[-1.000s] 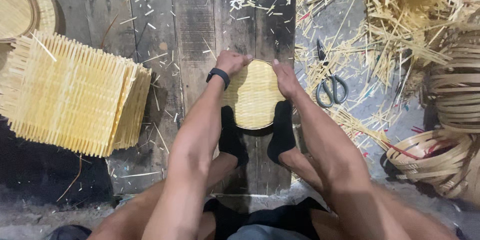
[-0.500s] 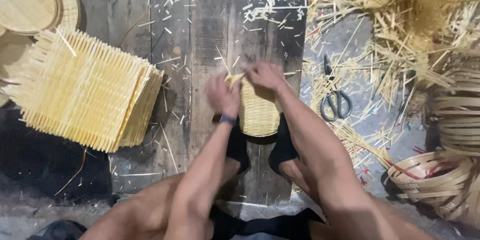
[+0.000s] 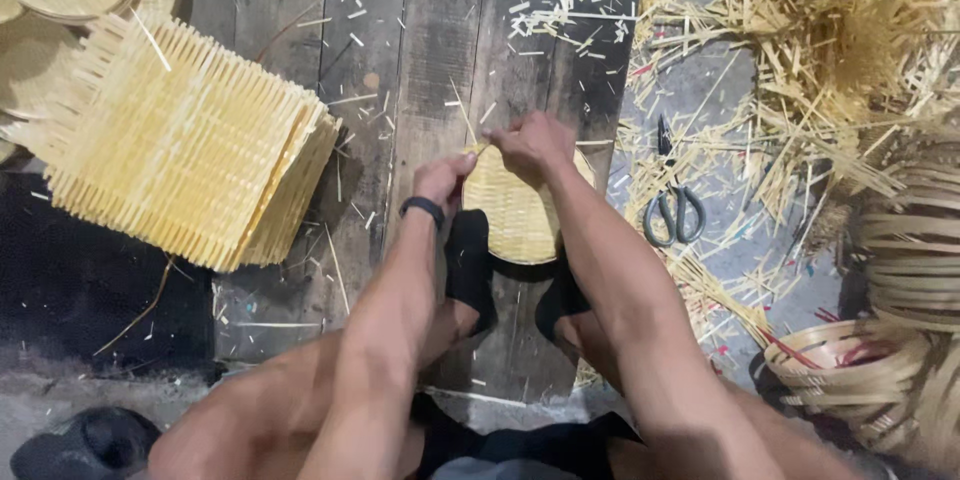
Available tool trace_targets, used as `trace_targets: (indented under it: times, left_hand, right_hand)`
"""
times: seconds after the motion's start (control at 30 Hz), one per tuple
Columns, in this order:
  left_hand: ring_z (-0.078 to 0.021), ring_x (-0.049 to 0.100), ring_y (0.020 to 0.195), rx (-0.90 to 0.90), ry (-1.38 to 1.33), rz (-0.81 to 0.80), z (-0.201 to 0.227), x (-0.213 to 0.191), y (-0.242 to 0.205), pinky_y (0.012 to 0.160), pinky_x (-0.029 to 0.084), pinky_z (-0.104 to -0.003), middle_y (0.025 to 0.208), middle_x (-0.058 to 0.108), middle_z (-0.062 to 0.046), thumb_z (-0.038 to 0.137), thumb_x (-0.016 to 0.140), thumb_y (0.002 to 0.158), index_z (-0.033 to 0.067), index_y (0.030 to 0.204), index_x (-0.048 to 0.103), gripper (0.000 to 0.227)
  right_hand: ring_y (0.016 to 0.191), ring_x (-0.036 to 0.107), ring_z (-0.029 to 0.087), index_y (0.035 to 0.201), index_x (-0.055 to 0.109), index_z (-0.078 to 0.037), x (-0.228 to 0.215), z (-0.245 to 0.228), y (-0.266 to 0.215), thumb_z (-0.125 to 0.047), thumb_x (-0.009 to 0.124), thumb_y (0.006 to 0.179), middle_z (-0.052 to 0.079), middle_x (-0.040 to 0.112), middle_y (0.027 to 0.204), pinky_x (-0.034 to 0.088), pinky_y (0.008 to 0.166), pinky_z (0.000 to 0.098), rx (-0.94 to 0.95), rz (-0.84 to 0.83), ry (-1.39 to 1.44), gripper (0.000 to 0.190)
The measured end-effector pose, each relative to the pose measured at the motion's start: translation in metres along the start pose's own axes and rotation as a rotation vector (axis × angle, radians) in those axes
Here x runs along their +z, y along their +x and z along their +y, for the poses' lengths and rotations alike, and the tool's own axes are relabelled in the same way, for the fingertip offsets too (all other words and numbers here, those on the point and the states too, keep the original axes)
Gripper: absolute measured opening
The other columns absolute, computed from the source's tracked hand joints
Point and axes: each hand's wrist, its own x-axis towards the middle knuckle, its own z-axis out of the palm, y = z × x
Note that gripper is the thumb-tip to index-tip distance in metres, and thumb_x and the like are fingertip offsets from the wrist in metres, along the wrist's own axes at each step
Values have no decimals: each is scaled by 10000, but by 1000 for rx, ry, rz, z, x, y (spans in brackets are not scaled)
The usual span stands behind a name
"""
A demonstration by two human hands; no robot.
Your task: The person repeatedly places a circular wooden mold on square bamboo mats, then uses shears to trim the excess bamboo around the mold's edge. After each cut, the person removes the mold and sets the trimmed mat aside, repeating the process with new mats.
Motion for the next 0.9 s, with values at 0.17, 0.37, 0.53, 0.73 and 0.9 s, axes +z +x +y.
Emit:
trace_targets:
  times: [0.17, 0.37, 0.53, 0.73, 0.9]
  left_hand:
    - [-359, 666, 1106, 774, 1174, 427, 41, 23, 3, 975, 483, -522, 1147, 747, -152, 453, 936, 589, 120, 1110, 779, 638]
    - [-292, 690, 1106, 429, 1391, -226, 122, 110, -76, 995, 514, -430, 1177, 735, -136, 461, 811, 772, 183, 1233, 722, 546]
    - [-313, 678, 969, 1207, 1277, -223, 121, 138, -147, 848, 550, -440, 1036, 735, -128, 222, 775, 769, 138, 1078, 725, 324]
    - [-296, 616, 954, 1628, 1595, -247, -7, 80, -140, 833, 521, -445, 983, 640, -110, 65, 617, 709, 85, 1041, 591, 334]
    - [-343, 599, 1128, 1674, 1527, -415, -61, 21, -122, 905, 496, -478, 1168, 622, -162, 136, 703, 746, 42, 989, 602, 280]
  right_hand:
    - [808, 624, 401, 877, 703, -2, 2, 88, 37, -374, 483, 1113, 241, 675, 843, 490, 794, 528, -39, 307, 74, 493]
    - [1093, 669, 341, 1213, 724, -130, -168, 148, -115, -554, 514, 1002, 162, 718, 1170, 506, 975, 539, 113, -59, -526, 518]
    - [1144, 686, 314, 1251, 751, -143, -203, 147, -208, -484, 558, 1018, 137, 736, 1246, 530, 1021, 496, -17, 142, -405, 455]
    - [1208, 602, 347, 1318, 662, -73, -92, 142, -175, -395, 714, 930, 196, 642, 1296, 468, 1042, 467, -233, 190, -106, 507]
    - [1332, 479, 415, 1459, 448, 6, -14, 105, -125, -452, 825, 751, 267, 495, 1451, 377, 1147, 509, -571, 268, -105, 923]
